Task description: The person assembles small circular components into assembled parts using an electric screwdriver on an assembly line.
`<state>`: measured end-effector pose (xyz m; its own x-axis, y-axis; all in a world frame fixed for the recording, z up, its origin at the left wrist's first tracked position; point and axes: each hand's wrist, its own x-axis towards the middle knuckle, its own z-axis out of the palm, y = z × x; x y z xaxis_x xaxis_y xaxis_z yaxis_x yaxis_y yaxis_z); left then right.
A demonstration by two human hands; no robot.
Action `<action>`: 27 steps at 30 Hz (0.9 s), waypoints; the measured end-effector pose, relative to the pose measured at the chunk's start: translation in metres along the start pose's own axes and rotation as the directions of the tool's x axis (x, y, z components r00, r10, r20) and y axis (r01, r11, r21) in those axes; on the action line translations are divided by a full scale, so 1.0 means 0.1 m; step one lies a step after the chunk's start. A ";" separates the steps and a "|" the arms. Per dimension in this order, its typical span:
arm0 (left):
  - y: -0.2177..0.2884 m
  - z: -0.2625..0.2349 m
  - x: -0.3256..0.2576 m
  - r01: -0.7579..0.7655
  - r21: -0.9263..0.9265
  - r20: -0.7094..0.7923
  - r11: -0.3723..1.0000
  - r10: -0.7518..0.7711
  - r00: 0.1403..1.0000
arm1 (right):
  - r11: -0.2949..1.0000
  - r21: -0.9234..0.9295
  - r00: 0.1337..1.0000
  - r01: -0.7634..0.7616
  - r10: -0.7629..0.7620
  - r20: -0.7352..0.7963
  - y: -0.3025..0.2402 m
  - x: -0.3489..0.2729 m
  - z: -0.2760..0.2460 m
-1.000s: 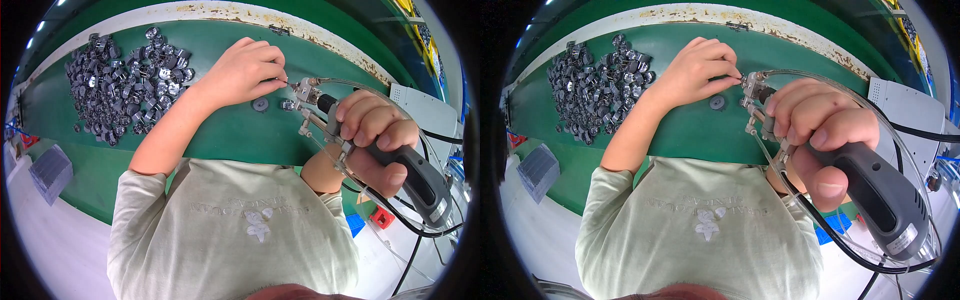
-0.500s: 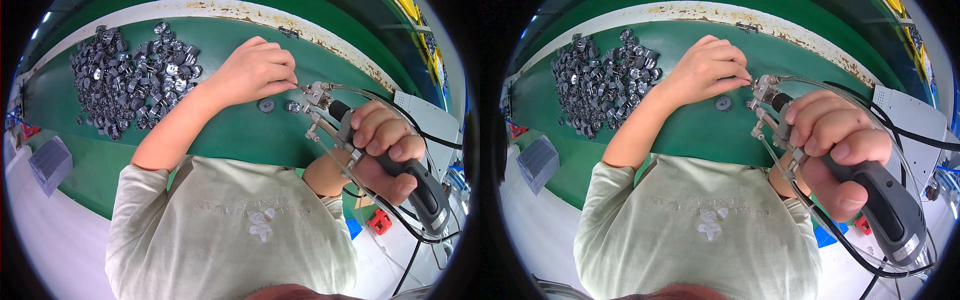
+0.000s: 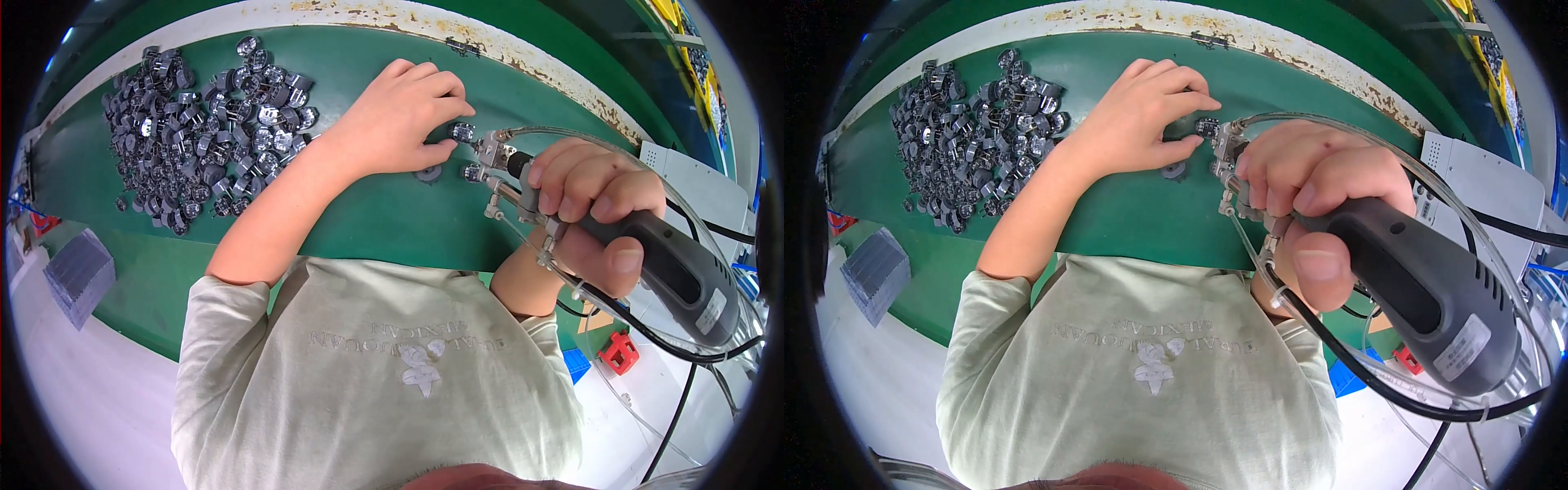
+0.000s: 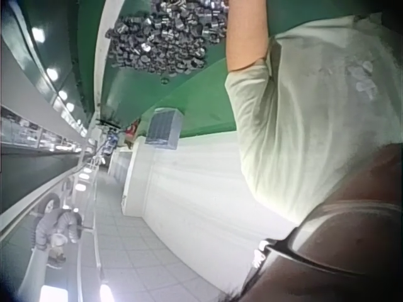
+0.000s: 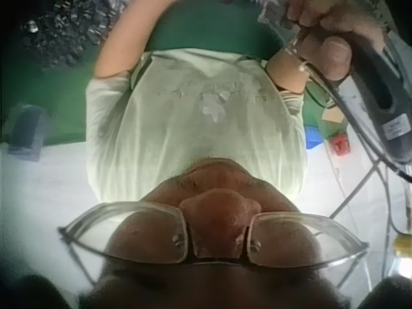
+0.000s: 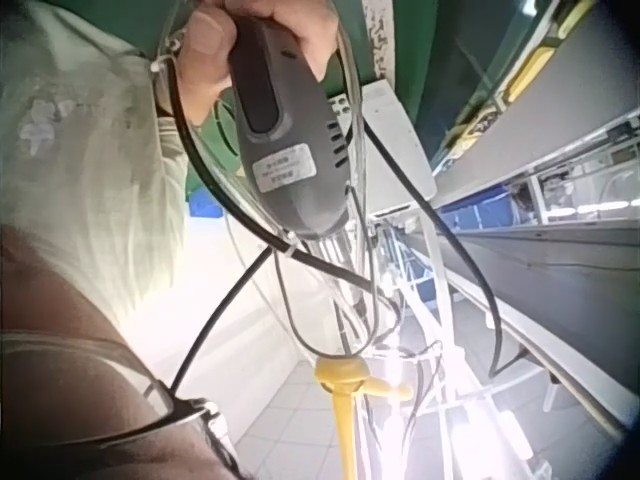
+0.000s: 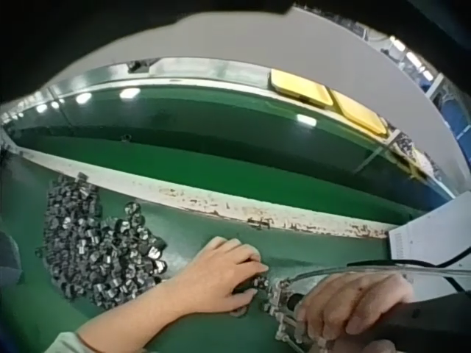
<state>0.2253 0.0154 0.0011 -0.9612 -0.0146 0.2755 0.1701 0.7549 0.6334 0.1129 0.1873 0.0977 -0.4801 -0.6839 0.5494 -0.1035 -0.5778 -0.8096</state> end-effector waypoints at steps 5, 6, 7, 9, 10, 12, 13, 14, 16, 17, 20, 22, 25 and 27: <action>-0.01 0.01 0.00 -0.012 0.014 0.009 1.000 0.012 1.000 | 1.000 0.002 0.999 0.007 -0.007 0.045 0.01 0.01 -0.02; -0.01 0.01 0.00 -0.020 0.014 0.005 1.000 0.020 1.000 | 1.000 0.003 0.999 0.006 -0.006 0.045 0.02 0.01 -0.02; -0.01 0.01 0.00 -0.018 0.014 0.004 1.000 0.018 1.000 | 1.000 0.006 0.999 0.003 -0.003 0.043 0.02 0.00 -0.01; -0.01 0.01 0.00 -0.025 0.011 0.002 1.000 0.025 1.000 | 1.000 0.011 0.999 -0.001 0.001 0.043 0.02 0.00 0.00; -0.01 0.01 0.00 -0.023 0.012 0.001 1.000 0.023 1.000 | 0.999 -0.047 0.998 -0.008 0.011 0.058 0.01 0.01 0.00; -0.01 0.01 0.00 -0.031 0.016 -0.001 0.999 0.031 1.000 | 0.995 -0.103 0.997 -0.014 0.022 0.075 0.00 0.01 0.00; -0.01 0.01 0.00 -0.029 0.017 -0.002 0.999 0.029 1.000 | 0.995 -0.100 0.997 -0.013 0.021 0.080 0.00 0.01 0.00; -0.02 0.01 -0.01 -0.031 0.018 -0.003 0.999 0.032 0.999 | 0.995 -0.097 0.996 -0.012 0.020 0.085 0.01 0.01 0.00; -0.02 0.01 -0.01 -0.034 0.018 -0.005 0.999 0.034 0.999 | 0.995 -0.098 0.996 -0.015 0.024 0.090 0.01 0.01 0.01; -0.02 0.01 -0.01 -0.032 0.017 0.004 0.999 0.032 0.999 | 0.995 -0.100 0.995 -0.018 0.027 0.092 0.01 0.02 0.01; -0.02 0.02 0.00 -0.037 0.015 0.013 0.999 0.037 0.999 | 0.994 -0.110 0.992 -0.015 0.028 0.125 0.00 0.03 -0.01; -0.03 0.01 0.00 -0.039 0.018 0.010 0.999 0.039 0.999 | 0.993 -0.117 0.993 -0.014 0.028 0.115 0.00 0.03 0.02; -0.03 0.00 -0.02 -0.032 0.021 0.020 0.999 0.031 0.999 | 0.992 -0.123 0.995 -0.009 0.021 0.101 0.00 0.03 0.04; -0.03 0.00 -0.01 -0.036 0.021 0.023 0.999 0.036 0.999 | 0.992 -0.126 0.995 -0.006 0.018 0.093 -0.01 0.02 0.03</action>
<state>0.2260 0.0134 -0.0016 -0.9592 0.0273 0.2813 0.2001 0.7684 0.6079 0.1147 0.1845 0.1002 -0.3986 -0.7324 0.5520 -0.2095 -0.5133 -0.8323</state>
